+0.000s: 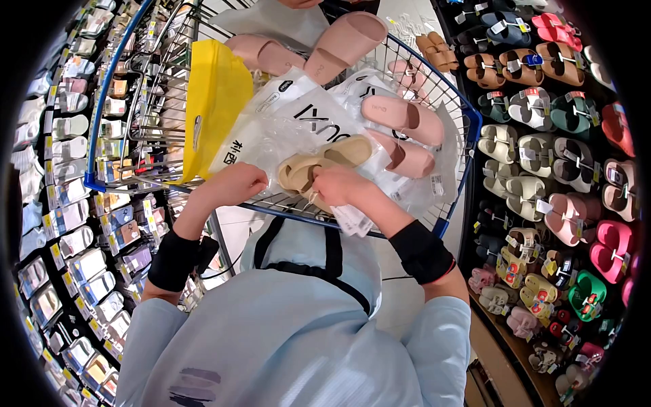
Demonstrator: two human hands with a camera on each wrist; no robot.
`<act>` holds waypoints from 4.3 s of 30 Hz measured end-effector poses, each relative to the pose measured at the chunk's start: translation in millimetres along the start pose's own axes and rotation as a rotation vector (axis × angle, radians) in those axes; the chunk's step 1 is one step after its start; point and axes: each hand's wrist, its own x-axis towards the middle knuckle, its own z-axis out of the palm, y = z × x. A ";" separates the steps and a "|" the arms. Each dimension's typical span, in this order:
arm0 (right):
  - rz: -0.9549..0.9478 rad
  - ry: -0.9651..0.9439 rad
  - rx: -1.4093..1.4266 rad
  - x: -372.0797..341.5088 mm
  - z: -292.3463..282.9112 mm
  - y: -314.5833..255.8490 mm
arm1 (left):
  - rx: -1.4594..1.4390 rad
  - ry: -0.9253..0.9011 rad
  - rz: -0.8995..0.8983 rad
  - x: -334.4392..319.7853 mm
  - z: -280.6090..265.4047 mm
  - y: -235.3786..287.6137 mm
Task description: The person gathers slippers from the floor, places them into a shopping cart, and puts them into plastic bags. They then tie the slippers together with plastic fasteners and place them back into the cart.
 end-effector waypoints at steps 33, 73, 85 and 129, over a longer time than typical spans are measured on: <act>0.170 0.465 0.936 -117.1 -141.4 -7.8 | -0.359 0.585 0.167 -4.3 -111.3 57.8; 0.158 0.800 0.935 -39.6 -46.4 29.2 | -0.333 0.830 0.140 66.2 -47.1 -4.4; 0.177 1.016 1.248 -17.5 -68.4 -55.4 | -1.214 0.333 0.097 20.1 -61.4 46.6; 0.181 0.976 0.659 -27.0 -43.8 -58.1 | -1.262 0.397 0.186 25.6 -13.4 64.0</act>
